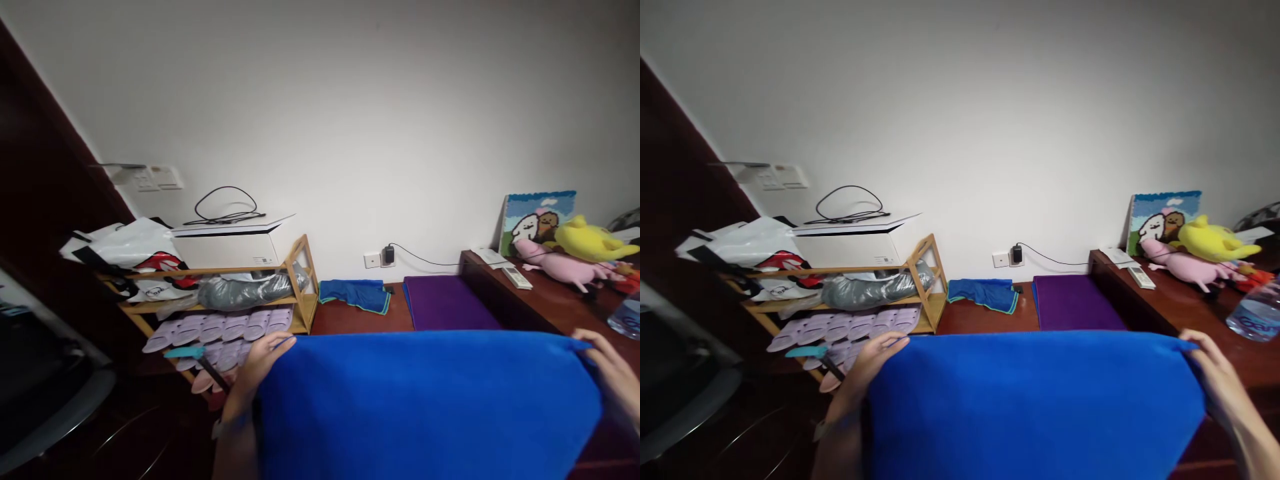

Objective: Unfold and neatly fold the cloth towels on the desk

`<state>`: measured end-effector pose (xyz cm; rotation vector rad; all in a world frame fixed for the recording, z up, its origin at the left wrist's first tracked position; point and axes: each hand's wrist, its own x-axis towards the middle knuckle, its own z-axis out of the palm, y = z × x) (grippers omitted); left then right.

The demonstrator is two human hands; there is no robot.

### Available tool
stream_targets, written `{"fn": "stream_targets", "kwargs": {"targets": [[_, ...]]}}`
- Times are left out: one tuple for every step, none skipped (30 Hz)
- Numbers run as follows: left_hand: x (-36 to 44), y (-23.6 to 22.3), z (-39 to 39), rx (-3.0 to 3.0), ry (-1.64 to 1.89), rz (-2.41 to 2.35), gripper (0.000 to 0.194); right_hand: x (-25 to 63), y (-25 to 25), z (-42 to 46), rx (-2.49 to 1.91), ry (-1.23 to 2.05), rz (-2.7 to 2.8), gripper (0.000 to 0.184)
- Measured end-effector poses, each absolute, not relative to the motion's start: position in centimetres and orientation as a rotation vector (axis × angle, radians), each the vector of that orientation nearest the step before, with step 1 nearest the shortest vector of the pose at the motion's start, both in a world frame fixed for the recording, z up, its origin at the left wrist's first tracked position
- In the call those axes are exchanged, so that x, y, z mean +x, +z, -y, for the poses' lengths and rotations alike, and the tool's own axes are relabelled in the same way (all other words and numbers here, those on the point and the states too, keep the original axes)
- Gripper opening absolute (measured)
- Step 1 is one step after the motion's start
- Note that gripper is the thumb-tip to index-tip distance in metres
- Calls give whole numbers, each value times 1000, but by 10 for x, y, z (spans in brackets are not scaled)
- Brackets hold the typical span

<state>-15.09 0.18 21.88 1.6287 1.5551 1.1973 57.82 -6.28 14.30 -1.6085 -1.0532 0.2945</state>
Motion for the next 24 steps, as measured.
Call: {"fn": "stream_targets", "kwargs": {"targets": [[-149,208,-20,1680,1178,-1550,45,574,137,50,-1593,329,1037,37],[-146,195,-37,1744,1158,-1568,45,568,129,36,-1581,371,1042,39],[-142,181,-53,1813,1137,-1610,44,562,119,21,-1579,416,1072,40],[-137,166,-67,1873,1120,-1674,42,555,108,7,-1594,460,1125,40],[-131,150,-77,1920,1112,-1754,40,547,94,-7,-1625,498,1192,40],[-123,134,-83,1976,1097,-1852,38,539,80,-20,-1675,520,1263,41],[-115,118,-86,2037,1070,-1947,38,530,64,-31,-1748,519,1338,43],[-106,101,-86,2103,1032,-2021,39,522,49,-40,-1833,503,1409,45],[-98,83,-83,2170,981,-2064,39,513,34,-48,-1916,482,1470,49],[-89,66,-78,2235,924,-2082,39,506,21,-53,-1992,464,1514,51],[-82,48,-71,2285,868,-2077,39,498,8,-57,-2055,456,1539,54],[-76,31,-65,2312,819,-2058,39,492,-2,-59,-2105,457,1544,56],[-73,14,-58,2329,768,-2050,40,487,-11,-59,-2141,466,1533,57],[-71,-1,-52,2348,703,-2061,42,482,-18,-58,-2178,470,1518,58],[-71,-15,-48,2363,632,-2077,46,477,-23,-56,-2231,459,1508,60],[-72,-27,-46,2370,564,-2097,50,474,-27,-53,-2293,432,1507,61],[-75,-36,-44,2369,505,-2114,53,470,-30,-50,-2353,391,1521,62],[-78,-42,-44,2361,460,-2123,55,466,-32,-47,-2408,338,1542,64],[-82,-47,-45,2356,428,-2127,56,463,-33,-43,-2457,281,1565,65],[-85,-49,-46,2356,405,-2126,57,460,-34,-38,-2497,232,1582,65],[-87,-49,-48,2360,389,-2121,57,458,-34,-34,-2526,200,1588,66],[-90,-48,-49,2367,378,-2115,57,457,-34,-30,-2556,187,1586,66],[-92,-47,-50,2374,370,-2106,57,457,-33,-26,-2584,190,1581,67],[-94,-46,-51,2381,364,-2098,57,458,-32,-23,-2610,206,1576,68]]}}
